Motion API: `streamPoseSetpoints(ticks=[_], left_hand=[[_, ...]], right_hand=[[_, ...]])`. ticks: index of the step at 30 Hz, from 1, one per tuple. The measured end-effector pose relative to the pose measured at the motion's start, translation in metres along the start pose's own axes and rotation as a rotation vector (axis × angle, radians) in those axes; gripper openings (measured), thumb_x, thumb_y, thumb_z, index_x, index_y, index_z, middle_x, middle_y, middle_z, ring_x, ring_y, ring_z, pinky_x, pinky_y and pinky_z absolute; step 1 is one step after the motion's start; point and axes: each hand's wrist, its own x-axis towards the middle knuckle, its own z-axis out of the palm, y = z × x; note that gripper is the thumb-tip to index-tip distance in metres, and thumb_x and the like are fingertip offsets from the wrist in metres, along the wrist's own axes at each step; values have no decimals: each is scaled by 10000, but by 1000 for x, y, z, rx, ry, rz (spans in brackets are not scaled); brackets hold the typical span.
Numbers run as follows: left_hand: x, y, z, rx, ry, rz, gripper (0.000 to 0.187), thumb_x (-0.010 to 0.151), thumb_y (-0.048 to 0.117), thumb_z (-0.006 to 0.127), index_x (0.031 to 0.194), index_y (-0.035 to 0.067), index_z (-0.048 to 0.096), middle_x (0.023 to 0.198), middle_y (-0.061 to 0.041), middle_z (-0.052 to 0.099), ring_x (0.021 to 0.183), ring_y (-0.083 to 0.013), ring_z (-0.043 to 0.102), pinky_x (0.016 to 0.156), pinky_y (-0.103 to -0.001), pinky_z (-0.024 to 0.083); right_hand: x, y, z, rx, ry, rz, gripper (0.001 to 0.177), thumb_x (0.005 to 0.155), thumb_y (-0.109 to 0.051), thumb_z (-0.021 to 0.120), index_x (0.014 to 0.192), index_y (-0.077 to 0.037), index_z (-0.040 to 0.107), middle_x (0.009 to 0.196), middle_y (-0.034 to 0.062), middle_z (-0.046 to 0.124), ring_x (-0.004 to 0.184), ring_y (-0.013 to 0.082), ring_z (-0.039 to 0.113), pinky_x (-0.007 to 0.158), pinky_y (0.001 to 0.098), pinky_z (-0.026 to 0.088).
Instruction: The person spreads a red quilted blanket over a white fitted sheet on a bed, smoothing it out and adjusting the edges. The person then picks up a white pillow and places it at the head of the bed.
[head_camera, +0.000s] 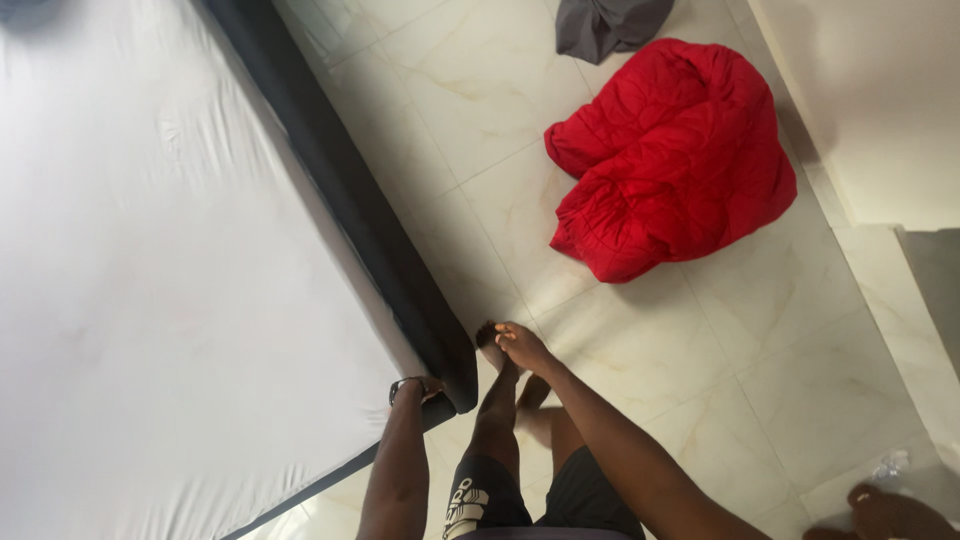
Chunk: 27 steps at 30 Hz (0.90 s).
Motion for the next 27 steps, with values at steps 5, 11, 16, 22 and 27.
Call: streamPoseSetpoints(ticks=[5, 11, 16, 22, 27], left_hand=[[-27, 51, -14, -195, -95, 128, 730, 962, 555, 564, 1568, 189, 385, 1494, -328, 504, 1179, -456, 624, 778, -486, 600], [-14, 130, 15, -435, -117, 358, 710, 960, 470, 599, 1567, 177, 375, 1568, -215, 436, 1196, -446, 662, 772, -516, 679], [5, 178, 49, -557, -96, 422, 696, 986, 402, 621, 1572, 157, 337, 1590, -171, 418, 1233, -438, 650, 809, -524, 671], [31, 235, 73, -660, -20, 534, 623, 992, 354, 609, 1539, 125, 419, 1503, -212, 520, 1223, -360, 665, 809, -490, 675], [73, 287, 78, -748, -13, 583, 610, 993, 333, 611, 1525, 100, 427, 1460, -220, 556, 1202, -326, 667, 821, -451, 672]], right_hand=[[23, 3, -33, 211, 45, -67, 480, 941, -196, 588, 1370, 17, 580, 942, 38, 719, 822, 115, 642, 772, 262, 507], [53, 22, -98, 104, 74, -42, 450, 972, -267, 619, 1358, -35, 605, 869, 72, 713, 802, 122, 635, 773, 268, 489], [96, 40, -163, -11, 181, -62, 405, 958, -276, 648, 1305, -66, 641, 916, 114, 730, 837, 188, 680, 787, 335, 533], [168, 80, -243, -224, 226, -76, 374, 951, -245, 626, 1278, -64, 624, 1080, 165, 729, 953, 302, 725, 847, 409, 559], [242, 107, -298, -446, 247, -14, 408, 942, -218, 609, 1320, -65, 613, 1131, 193, 737, 1068, 349, 701, 920, 461, 550]])
